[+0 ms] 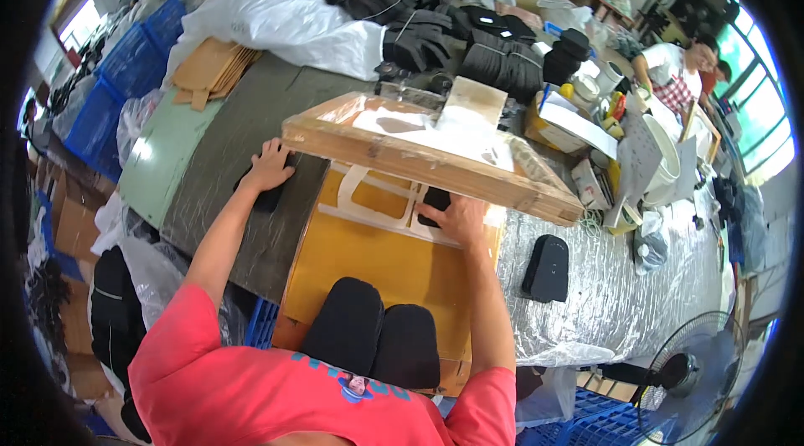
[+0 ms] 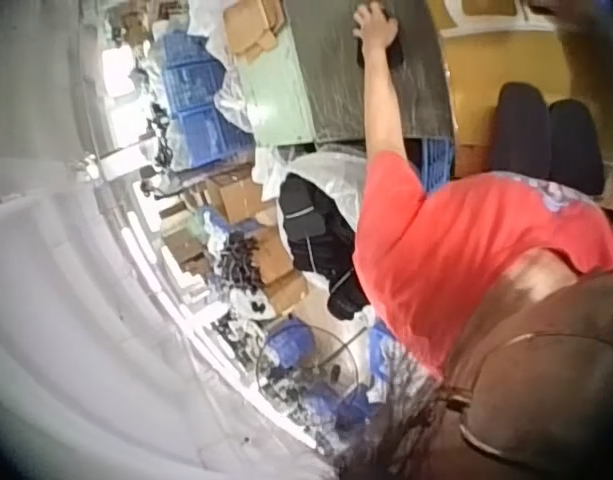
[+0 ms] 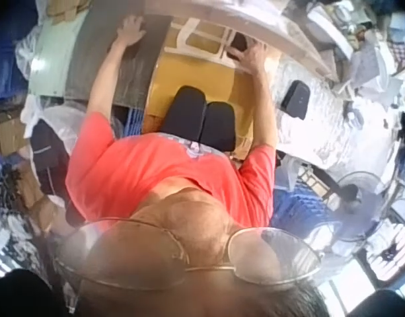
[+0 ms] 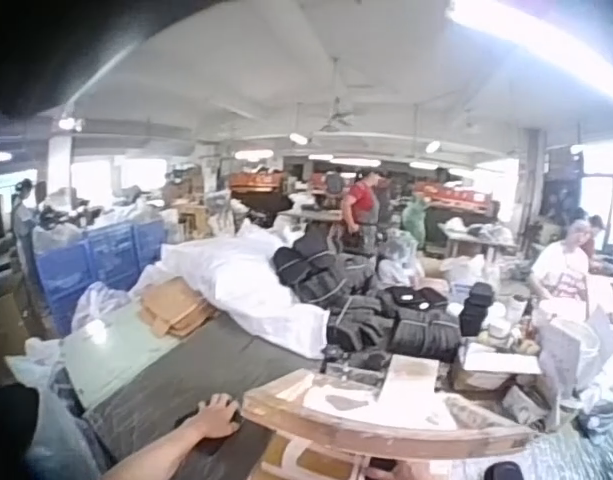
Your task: Screen printing white patterns onto black shoe components using a squeegee and stencil.
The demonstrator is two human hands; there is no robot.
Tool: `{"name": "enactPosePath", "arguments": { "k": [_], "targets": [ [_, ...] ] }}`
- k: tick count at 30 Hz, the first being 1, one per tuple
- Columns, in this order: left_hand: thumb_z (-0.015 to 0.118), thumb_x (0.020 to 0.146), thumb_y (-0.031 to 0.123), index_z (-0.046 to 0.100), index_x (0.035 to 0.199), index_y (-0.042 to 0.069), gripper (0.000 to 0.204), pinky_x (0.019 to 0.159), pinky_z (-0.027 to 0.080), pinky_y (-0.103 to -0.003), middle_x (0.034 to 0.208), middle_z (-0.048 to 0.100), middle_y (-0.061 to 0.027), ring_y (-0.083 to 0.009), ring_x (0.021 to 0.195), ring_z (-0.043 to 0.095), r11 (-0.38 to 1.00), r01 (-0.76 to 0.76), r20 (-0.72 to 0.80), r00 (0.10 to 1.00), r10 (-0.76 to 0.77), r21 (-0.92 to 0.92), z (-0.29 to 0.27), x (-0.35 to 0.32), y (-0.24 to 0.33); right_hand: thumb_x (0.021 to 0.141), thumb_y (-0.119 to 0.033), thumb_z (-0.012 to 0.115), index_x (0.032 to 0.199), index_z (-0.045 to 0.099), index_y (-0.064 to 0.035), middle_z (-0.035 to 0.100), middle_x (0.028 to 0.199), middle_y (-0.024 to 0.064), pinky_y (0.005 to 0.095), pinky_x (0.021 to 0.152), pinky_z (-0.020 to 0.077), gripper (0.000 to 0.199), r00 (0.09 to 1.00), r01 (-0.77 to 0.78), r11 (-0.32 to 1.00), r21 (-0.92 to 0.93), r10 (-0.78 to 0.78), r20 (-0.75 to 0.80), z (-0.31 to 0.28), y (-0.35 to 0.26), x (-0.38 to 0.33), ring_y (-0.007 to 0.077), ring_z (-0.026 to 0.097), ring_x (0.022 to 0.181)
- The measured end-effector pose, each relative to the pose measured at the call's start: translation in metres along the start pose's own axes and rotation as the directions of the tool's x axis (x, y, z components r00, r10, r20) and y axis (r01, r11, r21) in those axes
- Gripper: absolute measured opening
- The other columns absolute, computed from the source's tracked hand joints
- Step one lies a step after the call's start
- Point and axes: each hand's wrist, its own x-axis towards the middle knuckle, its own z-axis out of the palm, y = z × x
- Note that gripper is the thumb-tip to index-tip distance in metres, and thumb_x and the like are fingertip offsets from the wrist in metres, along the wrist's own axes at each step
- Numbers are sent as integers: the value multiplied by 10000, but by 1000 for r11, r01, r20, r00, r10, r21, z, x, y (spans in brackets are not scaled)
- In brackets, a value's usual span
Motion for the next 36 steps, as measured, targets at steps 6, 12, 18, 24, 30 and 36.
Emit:
{"name": "enactPosePath", "arguments": {
  "k": [6,12,18,24,30,36],
  "targets": [
    [685,769,193,484,1159,176,439,934,354,-684,1272,396,-96,-328,1296,325,999,22,-54,998,-19,46,-2,-4,11,681,-489,808,1263,589,-94,605,1222,193,491,986,392,736,998,30,1000,4,-30,-57,-7,-1,0,403,526,1154],
    [700,748,169,496,1099,163,406,905,374,-661,1228,396,-92,-322,1254,351,1000,-6,-12,1000,6,28,-6,-1,5,675,-530,793,1248,592,-74,599,1228,184,476,978,399,759,999,-7,1000,-8,7,-53,-6,-1,-2,395,526,1141],
    [720,769,208,505,1116,152,412,930,354,-671,1225,391,-93,-314,1263,350,1000,-13,-19,1000,13,10,-9,4,3,675,-573,775,1245,595,-67,594,1234,194,470,988,393,783,999,-42,999,28,42,-10,-4,4,0,394,527,1143],
    [689,810,205,489,1206,113,454,1000,287,-727,1296,377,-106,-324,1341,298,999,-25,-127,991,30,39,-7,1,11,679,-586,769,1255,591,-72,592,1241,193,467,1001,390,792,999,-34,999,17,34,-30,-5,4,-2,388,526,1157],
    [681,817,188,450,1303,103,545,978,296,-739,1328,372,-116,-339,1342,300,1000,19,-27,999,-19,22,-6,7,1,684,-592,766,1267,582,-68,584,1251,194,476,1014,379,804,999,-54,998,42,54,0,-4,3,0,388,515,1175],
    [681,791,166,493,1190,97,446,912,375,-657,1250,403,-114,-330,1261,371,993,-23,-171,984,43,118,0,2,6,684,-579,773,1267,586,-86,573,1273,182,472,1024,367,787,998,-55,997,58,55,4,-3,4,0,383,503,1192]
  ]
}}
